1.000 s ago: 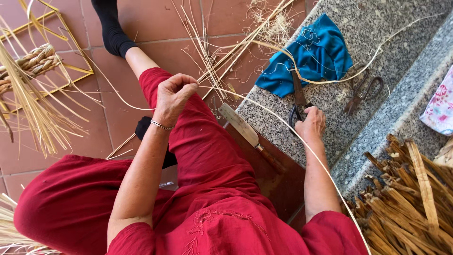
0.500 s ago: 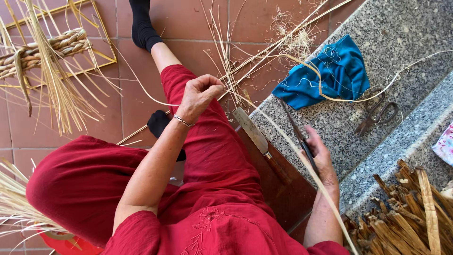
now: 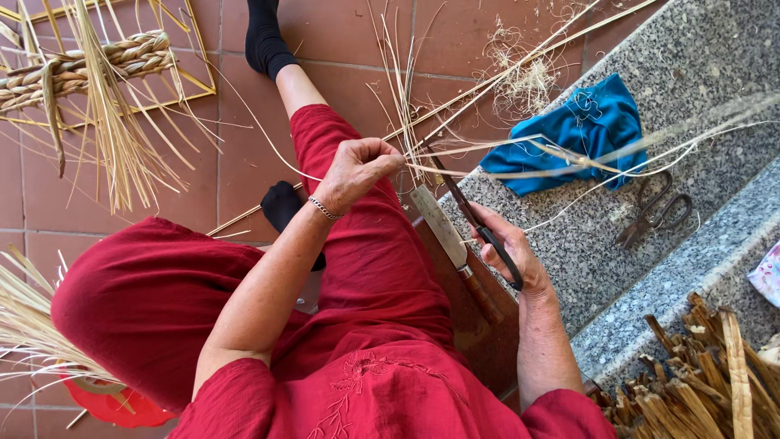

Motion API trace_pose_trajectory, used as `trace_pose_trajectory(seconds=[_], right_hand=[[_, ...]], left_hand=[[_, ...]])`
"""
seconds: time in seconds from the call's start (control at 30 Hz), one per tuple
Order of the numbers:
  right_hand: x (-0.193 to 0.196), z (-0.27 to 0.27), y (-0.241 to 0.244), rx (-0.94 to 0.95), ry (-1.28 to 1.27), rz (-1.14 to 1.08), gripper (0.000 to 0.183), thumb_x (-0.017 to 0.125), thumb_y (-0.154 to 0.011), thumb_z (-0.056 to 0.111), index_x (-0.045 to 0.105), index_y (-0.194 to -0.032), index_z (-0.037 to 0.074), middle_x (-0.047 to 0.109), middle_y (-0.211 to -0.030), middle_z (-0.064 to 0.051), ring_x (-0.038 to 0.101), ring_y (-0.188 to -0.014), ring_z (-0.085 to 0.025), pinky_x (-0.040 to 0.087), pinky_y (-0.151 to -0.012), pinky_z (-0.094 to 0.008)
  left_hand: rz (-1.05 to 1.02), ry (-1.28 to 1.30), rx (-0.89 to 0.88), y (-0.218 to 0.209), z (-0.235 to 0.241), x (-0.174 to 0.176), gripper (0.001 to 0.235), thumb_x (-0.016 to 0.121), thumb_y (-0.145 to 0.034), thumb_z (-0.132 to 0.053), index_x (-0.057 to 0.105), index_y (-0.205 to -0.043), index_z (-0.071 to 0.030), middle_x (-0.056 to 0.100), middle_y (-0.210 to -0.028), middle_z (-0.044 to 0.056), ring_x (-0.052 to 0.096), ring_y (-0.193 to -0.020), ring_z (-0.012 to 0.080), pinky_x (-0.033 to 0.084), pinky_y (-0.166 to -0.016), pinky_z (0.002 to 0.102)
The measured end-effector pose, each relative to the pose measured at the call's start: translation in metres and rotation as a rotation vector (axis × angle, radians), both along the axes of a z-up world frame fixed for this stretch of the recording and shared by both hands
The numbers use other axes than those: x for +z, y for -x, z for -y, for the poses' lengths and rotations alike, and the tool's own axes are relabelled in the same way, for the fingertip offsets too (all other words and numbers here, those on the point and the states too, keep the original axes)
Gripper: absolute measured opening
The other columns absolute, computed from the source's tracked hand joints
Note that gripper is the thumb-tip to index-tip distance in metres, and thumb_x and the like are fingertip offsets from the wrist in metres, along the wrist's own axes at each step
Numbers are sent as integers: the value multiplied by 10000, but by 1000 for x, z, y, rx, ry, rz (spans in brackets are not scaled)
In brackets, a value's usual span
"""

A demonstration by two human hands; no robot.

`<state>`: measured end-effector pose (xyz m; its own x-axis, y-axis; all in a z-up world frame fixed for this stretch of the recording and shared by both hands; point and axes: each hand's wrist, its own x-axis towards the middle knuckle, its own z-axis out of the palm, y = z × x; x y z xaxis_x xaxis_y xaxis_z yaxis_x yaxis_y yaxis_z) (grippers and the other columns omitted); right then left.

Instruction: The person sits on the floor and bundles dried straw fibers, then uses a knife to split a single strand into a thinner strip. They continue to align and prepare the fibers for weaving.

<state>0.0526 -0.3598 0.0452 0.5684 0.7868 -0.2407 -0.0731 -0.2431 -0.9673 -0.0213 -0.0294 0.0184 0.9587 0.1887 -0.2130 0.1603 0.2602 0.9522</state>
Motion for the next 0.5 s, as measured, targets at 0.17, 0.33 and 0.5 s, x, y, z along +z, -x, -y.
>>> trace_pose_trajectory(seconds=[0.17,0.33,0.5], right_hand=[[10,-4,0,-2,12,1,1100,731,-791,754,464,-1498,-45,577,-1280,-44,553,-1023,-114,486,-933,-259],[23,-12,0,51,23,62,1060,695,-808,775,531,-1484,-24,604,-1211,-38,527,-945,-99,486,-856,-240],[32,-32,0,114,8,214,978,644,-890,740,538,-1502,-17,595,-1010,-15,507,-813,-70,462,-726,-220]], left_hand=[[10,62,14,0,-5,2,168,704,-959,-170,739,-937,-7,712,-825,-17,622,-743,32,530,-685,209],[-44,8,-89,-2,8,2,177,727,-959,-171,743,-915,-1,696,-817,-5,593,-736,38,503,-661,221],[-31,44,-130,1,13,9,165,732,-936,-167,734,-899,-6,731,-845,-5,650,-776,37,548,-699,216]])
